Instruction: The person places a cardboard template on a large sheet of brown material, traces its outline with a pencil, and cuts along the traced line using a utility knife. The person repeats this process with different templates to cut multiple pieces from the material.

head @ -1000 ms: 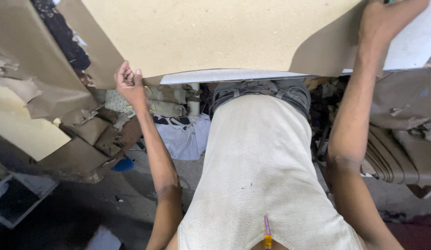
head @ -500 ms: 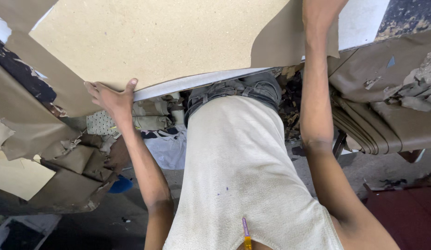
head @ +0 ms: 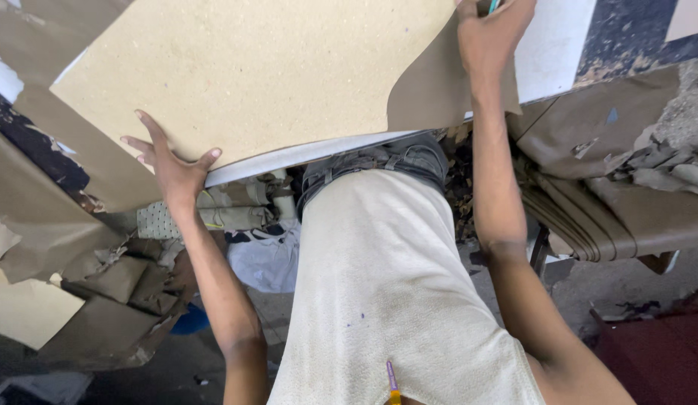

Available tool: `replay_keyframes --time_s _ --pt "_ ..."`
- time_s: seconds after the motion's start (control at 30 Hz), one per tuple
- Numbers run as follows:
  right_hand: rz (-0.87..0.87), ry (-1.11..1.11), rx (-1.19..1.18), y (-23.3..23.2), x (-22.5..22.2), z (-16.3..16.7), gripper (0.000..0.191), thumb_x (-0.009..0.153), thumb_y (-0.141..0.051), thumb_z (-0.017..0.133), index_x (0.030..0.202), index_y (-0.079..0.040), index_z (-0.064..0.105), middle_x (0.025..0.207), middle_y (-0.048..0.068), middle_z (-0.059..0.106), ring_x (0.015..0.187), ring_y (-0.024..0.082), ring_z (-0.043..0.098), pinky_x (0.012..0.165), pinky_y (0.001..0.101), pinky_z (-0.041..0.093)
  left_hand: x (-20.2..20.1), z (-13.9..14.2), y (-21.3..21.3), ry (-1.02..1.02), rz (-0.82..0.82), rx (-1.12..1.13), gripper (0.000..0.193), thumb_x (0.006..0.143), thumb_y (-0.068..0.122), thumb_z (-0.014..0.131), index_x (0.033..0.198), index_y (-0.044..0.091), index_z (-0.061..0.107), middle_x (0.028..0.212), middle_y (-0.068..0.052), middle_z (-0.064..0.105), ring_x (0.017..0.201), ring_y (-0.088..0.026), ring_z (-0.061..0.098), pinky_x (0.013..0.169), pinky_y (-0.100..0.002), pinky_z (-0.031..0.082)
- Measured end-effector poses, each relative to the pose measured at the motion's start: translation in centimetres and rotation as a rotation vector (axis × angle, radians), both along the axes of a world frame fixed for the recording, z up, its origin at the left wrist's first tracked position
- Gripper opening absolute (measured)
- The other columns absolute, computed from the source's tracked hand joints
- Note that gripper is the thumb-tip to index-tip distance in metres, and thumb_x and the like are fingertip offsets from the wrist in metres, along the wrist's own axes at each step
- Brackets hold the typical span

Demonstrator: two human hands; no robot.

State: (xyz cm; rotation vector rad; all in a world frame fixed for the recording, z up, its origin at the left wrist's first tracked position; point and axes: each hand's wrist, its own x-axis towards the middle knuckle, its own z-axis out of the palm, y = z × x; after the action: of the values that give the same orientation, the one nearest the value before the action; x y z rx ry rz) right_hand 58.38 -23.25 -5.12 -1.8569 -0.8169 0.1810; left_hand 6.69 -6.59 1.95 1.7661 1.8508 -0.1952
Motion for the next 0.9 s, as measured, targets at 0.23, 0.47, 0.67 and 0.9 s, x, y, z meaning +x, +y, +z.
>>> replay_keyframes --time_s 0.23,0.47,0.67,0.9 --pt "0.022 0.235 0.069 0.5 -4.9 11.3 0.012 0.096 0.004 0.075 0.103 -0.005 0.071 0.093 0.005 0.075 0.064 0.005 0.061 0.051 0.0233 0.036 2.6 1.5 0.8 0.061 -0.056 -0.002 0.152 0.065 0.035 0.104 0.171 0.034 -0.005 0.161 -0.042 -0.022 0.155 -0.058 -0.002 0.127 -0.055 0.025" --pt "0.321 -0.011 0.269 0.6 -14.2 15.9 0.023 0.082 0.008 0.074 0.102 -0.003 0.074 0.098 0.009 0.067 0.079 0.018 0.064 0.063 0.0275 0.051 4.2 2.3 1.6 0.148 0.005 -0.106 0.154 0.064 0.035 0.101 0.169 0.038 -0.011 0.164 -0.037 -0.024 0.155 -0.059 0.001 0.126 -0.058 0.024" --pt "-0.023 0.075 -0.048 1.2 -3.2 11.3 0.011 0.099 0.005 0.071 0.106 -0.001 0.065 0.098 0.007 0.064 0.088 0.014 0.063 0.082 0.0305 0.051 4.1 2.4 1.6 0.146 0.006 -0.118 0.155 0.064 0.036 0.101 0.170 0.037 -0.012 0.164 -0.037 -0.025 0.154 -0.060 0.000 0.128 -0.056 0.024" --pt "-0.201 0.120 -0.168 5.3 4.7 8.1 0.017 0.099 -0.009 0.080 0.095 0.000 0.066 0.087 0.009 0.063 0.072 0.015 0.058 0.068 0.0296 0.050 3.7 1.9 1.6 0.131 -0.022 -0.083 0.155 0.064 0.039 0.099 0.173 0.036 -0.010 0.166 -0.038 -0.023 0.157 -0.061 0.001 0.130 -0.055 0.025"
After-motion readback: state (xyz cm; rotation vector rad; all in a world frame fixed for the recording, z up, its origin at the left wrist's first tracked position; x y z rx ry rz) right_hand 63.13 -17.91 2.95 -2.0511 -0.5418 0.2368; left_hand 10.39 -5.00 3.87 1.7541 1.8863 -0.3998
